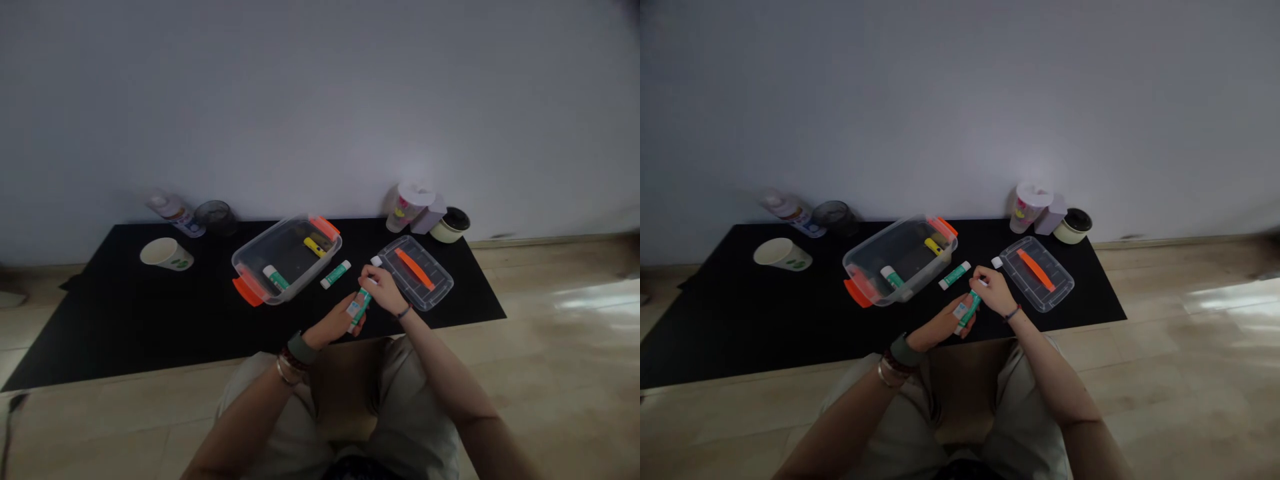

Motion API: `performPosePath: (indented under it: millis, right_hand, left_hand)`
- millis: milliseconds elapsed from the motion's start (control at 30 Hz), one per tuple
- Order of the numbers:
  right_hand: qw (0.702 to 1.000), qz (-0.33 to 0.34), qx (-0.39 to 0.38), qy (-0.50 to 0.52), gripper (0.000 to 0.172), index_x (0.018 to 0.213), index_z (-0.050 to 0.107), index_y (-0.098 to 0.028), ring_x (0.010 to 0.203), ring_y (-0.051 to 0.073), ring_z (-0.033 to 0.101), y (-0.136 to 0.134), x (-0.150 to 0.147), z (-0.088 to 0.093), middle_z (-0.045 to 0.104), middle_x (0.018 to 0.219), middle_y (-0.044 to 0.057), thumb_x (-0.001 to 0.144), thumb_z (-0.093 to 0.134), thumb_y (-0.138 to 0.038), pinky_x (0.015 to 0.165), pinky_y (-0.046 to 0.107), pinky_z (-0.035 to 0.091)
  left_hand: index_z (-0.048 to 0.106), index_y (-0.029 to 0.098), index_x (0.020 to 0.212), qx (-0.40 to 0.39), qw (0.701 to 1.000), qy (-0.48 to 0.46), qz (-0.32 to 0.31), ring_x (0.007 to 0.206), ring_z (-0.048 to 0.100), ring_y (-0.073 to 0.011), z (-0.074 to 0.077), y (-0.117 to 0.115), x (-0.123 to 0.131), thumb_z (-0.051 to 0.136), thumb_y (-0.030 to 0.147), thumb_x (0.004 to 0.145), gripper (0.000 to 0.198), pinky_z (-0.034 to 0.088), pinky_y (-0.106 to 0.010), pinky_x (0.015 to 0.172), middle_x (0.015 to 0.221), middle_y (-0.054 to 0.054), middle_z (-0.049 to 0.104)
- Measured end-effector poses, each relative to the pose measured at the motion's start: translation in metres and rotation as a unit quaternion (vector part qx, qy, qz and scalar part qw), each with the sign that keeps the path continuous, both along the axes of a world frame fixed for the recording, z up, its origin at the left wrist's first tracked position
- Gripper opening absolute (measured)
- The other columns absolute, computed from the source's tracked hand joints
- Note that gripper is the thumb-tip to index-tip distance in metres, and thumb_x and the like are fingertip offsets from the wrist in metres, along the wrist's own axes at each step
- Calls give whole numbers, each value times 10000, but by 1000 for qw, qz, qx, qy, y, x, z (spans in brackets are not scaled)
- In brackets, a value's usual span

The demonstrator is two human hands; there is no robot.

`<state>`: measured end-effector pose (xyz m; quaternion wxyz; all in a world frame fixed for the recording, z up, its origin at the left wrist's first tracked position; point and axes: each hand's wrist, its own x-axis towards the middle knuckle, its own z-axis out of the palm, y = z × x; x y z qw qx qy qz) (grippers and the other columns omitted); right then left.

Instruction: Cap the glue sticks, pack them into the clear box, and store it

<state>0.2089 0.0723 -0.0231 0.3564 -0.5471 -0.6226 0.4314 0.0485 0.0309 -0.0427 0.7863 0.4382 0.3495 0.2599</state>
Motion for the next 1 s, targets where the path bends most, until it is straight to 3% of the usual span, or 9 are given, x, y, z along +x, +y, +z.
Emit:
performPosePath:
  millis: [167,300,400,500,533,633,733,833,1000]
  right_hand:
    - [995,18,-4,99,231,658,443,-216,485,88,344,2,-17,18,386,547,-64,770,573,-371,469,225,276]
    - [990,-31,65,125,262,649,433,-226,483,97,324,1,-20,25,369,566,-54,765,594,-397,469,240,274]
    - [967,-159,157,126,340,662,396,-248,478,117,273,15,17,33,308,575,-50,830,506,-522,479,266,276]
    - [954,-245,172,30,382,752,439,-264,471,141,233,37,68,37,287,590,-50,915,332,-592,483,289,271]
    - [959,-236,156,-36,376,789,461,-256,498,149,312,42,79,34,363,617,-33,919,335,-586,507,292,311]
    - [972,-133,81,-174,317,856,544,-215,627,163,506,50,80,12,559,711,1,840,583,-530,605,286,395]
    - [944,-19,-14,-329,273,904,616,-195,702,166,586,50,52,-17,640,760,14,812,691,-440,657,265,407]
    - [925,-14,0,-380,345,1053,636,-186,805,185,624,50,31,-32,682,883,51,839,695,-450,678,258,409]
    - [966,-20,32,-257,341,994,652,-159,713,144,607,37,21,-27,663,780,28,925,583,-487,663,235,419]
  left_hand:
    - [515,175,915,-93,986,-132,-51,396,368,-65,24,11,-7,484,675,902,501,346,-206,425,573,65,468]
    - [545,170,883,-195,955,-193,-117,352,262,-57,38,19,-16,392,593,970,458,258,-179,375,509,73,390]
    - [574,177,850,-255,916,-195,-242,298,177,-71,37,6,-32,362,624,952,505,164,-206,318,436,80,320]
    - [629,142,905,-251,875,-138,-391,296,297,-106,20,-16,-38,398,679,908,584,219,-252,307,453,36,423]
    - [624,139,921,-220,903,-125,-348,322,356,-107,13,-21,-36,429,690,896,584,274,-249,331,485,27,465]
    - [556,159,950,-124,988,-33,-83,476,508,-88,-8,-17,-19,538,601,904,445,430,-218,500,627,24,551]
    - [490,181,994,-85,991,44,99,598,578,-89,-19,1,-5,599,423,910,278,506,-245,670,730,35,562]
    - [450,194,1160,-48,986,68,147,717,639,-125,-22,14,-4,601,294,897,319,531,-313,796,839,14,589]
    - [365,160,1326,21,983,141,115,955,668,-218,-30,15,-8,610,267,873,526,507,-415,941,1011,-71,632]
